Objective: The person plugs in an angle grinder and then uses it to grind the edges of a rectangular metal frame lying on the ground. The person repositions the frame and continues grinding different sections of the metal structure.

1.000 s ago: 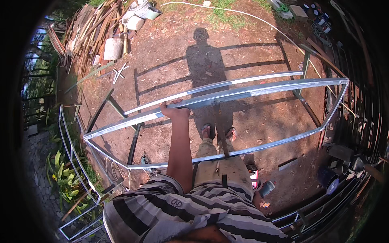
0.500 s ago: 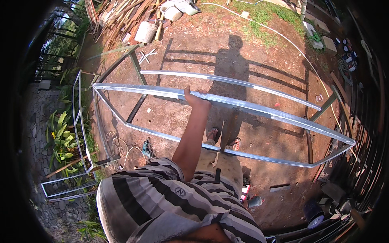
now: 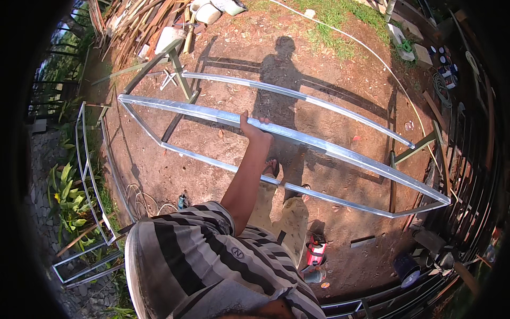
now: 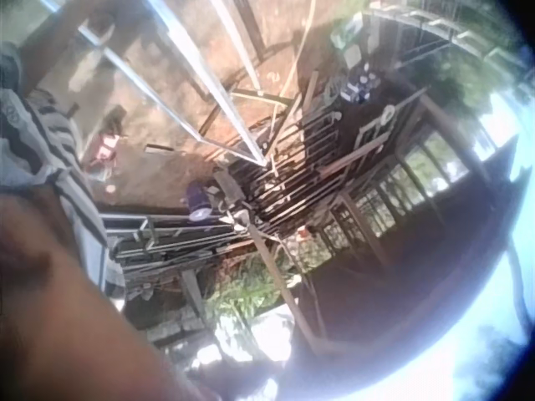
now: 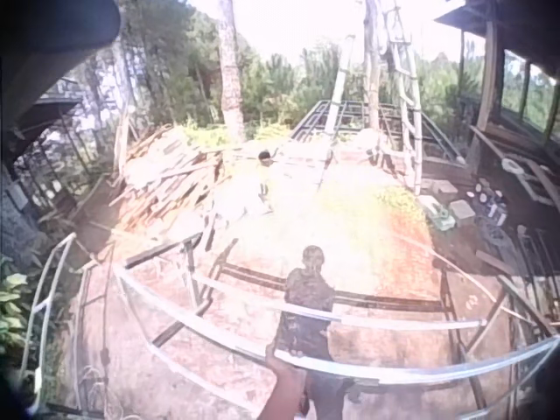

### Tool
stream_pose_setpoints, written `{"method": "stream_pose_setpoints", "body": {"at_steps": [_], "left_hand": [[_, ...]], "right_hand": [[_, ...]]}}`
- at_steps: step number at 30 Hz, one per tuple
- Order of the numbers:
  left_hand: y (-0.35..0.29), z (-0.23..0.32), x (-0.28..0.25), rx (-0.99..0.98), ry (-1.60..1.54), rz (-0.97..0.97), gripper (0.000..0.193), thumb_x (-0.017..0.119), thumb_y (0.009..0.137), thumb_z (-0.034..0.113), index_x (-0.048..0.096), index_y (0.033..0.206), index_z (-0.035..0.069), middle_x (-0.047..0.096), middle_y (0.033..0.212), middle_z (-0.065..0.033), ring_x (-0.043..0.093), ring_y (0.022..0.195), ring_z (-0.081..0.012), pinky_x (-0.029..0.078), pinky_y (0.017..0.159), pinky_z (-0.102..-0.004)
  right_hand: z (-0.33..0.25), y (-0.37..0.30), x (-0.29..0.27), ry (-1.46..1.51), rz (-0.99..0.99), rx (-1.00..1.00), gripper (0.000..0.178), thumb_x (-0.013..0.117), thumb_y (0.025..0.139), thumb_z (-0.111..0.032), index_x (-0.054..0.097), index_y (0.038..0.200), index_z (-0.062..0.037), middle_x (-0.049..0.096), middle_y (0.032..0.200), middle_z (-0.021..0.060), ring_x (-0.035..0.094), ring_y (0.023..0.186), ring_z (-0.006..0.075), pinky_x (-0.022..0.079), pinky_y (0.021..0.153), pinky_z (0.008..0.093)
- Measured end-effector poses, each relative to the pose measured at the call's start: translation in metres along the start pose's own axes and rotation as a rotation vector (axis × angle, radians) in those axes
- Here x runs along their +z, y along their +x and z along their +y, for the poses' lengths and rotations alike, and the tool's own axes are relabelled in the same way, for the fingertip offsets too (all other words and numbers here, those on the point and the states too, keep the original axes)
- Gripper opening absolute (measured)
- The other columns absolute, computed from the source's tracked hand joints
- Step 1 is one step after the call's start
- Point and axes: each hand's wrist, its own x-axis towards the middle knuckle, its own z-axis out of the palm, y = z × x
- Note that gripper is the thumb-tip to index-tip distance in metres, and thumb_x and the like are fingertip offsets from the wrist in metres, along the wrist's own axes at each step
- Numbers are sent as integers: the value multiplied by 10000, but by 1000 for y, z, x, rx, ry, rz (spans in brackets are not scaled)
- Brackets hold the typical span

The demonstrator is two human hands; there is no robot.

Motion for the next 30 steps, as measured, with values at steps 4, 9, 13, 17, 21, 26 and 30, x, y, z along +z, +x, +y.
{"method": "stream_pose_setpoints", "body": {"at_steps": [4, 9, 13, 17, 21, 26, 30], "left_hand": [[27, 5, 1, -38, -11, 42, 382, 595, 877, 464, 401, 789, 148, 417, 678, -11, 454, 595, -181, 414, 569, -341], [31, 2, -3, -176, 65, -41, 373, 576, 870, 476, 408, 758, 162, 431, 644, -14, 457, 581, -194, 413, 589, -377], [29, -2, 0, -224, 2, -19, 325, 614, 882, 408, 441, 787, 150, 418, 646, -15, 447, 578, -196, 406, 573, -369], [41, -6, 11, -156, 52, -45, 353, 582, 861, 457, 412, 774, 160, 427, 631, -13, 448, 563, -202, 412, 598, -385], [45, -8, 12, -163, 47, -83, 357, 590, 870, 446, 412, 799, 145, 429, 630, -19, 459, 566, -197, 417, 581, -364], [53, 3, -29, -103, 32, -50, 410, 630, 870, 457, 393, 831, 125, 436, 639, -48, 475, 566, -206, 433, 524, -387], [79, 5, -82, 34, 67, 70, 412, 630, 891, 478, 408, 874, 132, 417, 662, -32, 456, 560, -204, 429, 521, -351]], "right_hand": [[-6, -12, -3, -18, 0, 26, 733, 807, 584, -481, 712, 1115, 15, 710, 1061, 205, 672, 1074, 350, 483, 1004, 463], [-11, -22, -4, -53, 1, 39, 736, 809, 583, -486, 712, 1123, 5, 709, 1054, 204, 672, 1073, 352, 483, 1004, 470], [-14, -21, -8, -72, 7, 31, 739, 811, 583, -490, 712, 1129, -3, 708, 1048, 203, 673, 1072, 353, 482, 1005, 475], [-18, -16, -8, -65, 0, 21, 741, 813, 582, -494, 712, 1135, -11, 707, 1042, 202, 673, 1072, 355, 482, 1005, 481], [-19, -6, -2, -55, -9, -5, 744, 814, 581, -499, 712, 1141, -19, 707, 1036, 201, 673, 1071, 356, 481, 1006, 486], [-16, 9, 3, -58, -35, -65, 748, 817, 581, -504, 712, 1149, -29, 706, 1028, 200, 673, 1070, 358, 481, 1006, 493], [-10, 14, 11, -15, -55, -108, 751, 819, 580, -508, 712, 1155, -37, 705, 1022, 199, 674, 1070, 359, 480, 1007, 498]]}}
